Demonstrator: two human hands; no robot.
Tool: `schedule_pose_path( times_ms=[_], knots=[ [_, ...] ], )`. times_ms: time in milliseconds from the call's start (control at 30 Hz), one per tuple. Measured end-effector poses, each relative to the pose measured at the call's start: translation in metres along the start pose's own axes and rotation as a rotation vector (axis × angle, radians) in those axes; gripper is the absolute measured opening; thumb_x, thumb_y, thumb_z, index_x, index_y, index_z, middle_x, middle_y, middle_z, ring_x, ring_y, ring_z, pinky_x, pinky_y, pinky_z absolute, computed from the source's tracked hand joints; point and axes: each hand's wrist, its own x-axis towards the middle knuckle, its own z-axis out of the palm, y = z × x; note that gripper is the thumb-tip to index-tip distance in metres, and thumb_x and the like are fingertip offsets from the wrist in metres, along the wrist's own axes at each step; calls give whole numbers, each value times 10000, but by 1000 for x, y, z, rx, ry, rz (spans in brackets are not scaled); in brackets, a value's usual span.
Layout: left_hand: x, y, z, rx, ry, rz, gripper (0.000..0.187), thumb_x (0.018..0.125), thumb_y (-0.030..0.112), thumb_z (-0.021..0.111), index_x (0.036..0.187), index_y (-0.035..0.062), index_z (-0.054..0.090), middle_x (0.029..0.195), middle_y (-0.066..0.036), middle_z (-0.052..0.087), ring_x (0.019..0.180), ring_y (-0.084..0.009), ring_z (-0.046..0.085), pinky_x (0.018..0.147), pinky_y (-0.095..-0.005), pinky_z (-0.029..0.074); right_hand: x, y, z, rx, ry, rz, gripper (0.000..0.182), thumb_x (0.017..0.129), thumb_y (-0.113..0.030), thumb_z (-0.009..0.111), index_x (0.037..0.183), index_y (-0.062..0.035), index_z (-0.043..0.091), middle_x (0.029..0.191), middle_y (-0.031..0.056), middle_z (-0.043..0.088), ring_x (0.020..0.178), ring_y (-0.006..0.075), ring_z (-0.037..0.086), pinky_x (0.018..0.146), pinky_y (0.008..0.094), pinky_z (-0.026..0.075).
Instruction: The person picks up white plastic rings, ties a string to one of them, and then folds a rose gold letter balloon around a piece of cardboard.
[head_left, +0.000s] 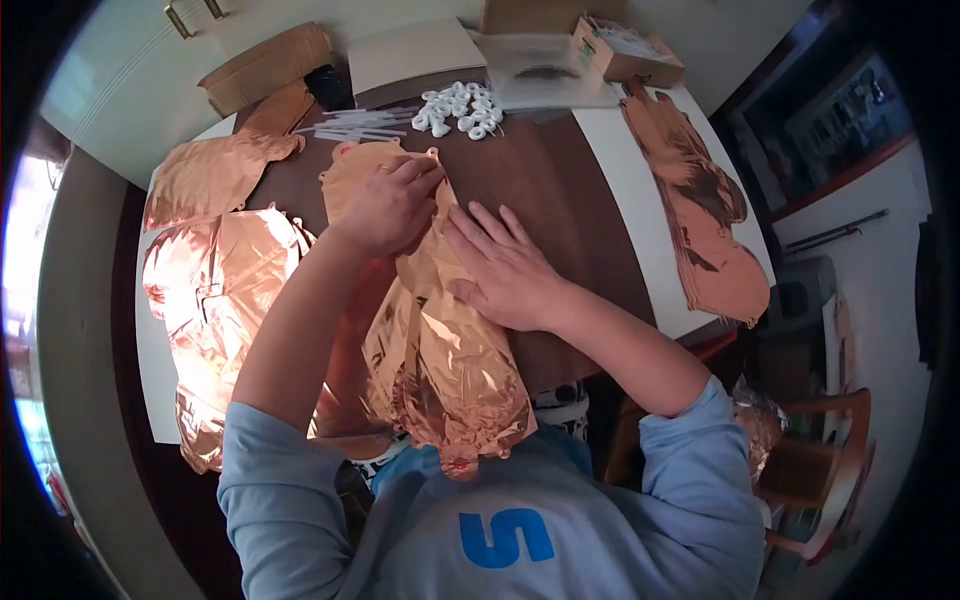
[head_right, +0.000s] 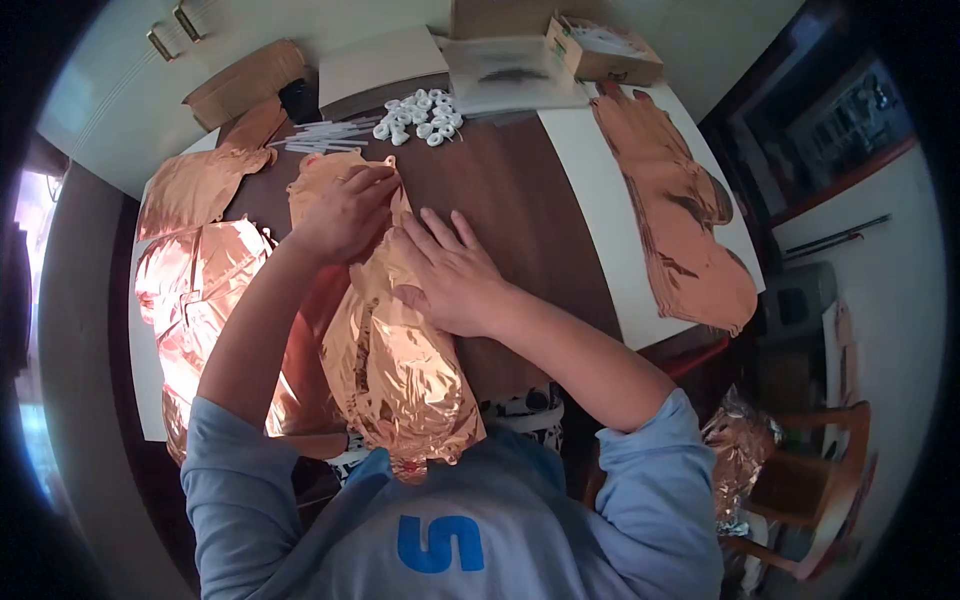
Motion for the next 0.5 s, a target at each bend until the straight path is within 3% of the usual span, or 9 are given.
schedule_pose_path(
  times_ms=[100,233,300,500],
  knots=[
    [0,3,-4,-1,14,9,435,895,188,595,1293,15,578,1317,-149,563,1222,-356,525,1035,-433,433,-16,-1,-12,168,-7,-51,659,996,-374,486,1498,15,307,1582,207,264,1482,376,203,1201,552,128],
    [0,0,-3,29,42,43,420,900,206,592,1271,9,590,1298,-144,573,1215,-344,527,1019,-432,442,-40,-3,-21,126,-18,-114,548,973,-313,534,1413,-1,437,1520,188,368,1444,369,281,1185,563,175],
    [2,0,-3,-7,-37,-16,441,915,215,598,1316,32,571,1341,-150,550,1243,-357,514,1042,-439,436,-48,-5,-21,87,-5,-173,501,955,-297,566,1362,-14,499,1482,170,421,1422,360,319,1175,571,200],
    [5,4,-11,-31,-107,-67,505,925,303,623,1350,40,550,1377,-153,534,1279,-354,497,1062,-445,426,-41,-13,-8,95,94,-247,471,917,-280,627,1312,-37,550,1447,139,459,1401,345,356,1163,570,229]
  ],
)
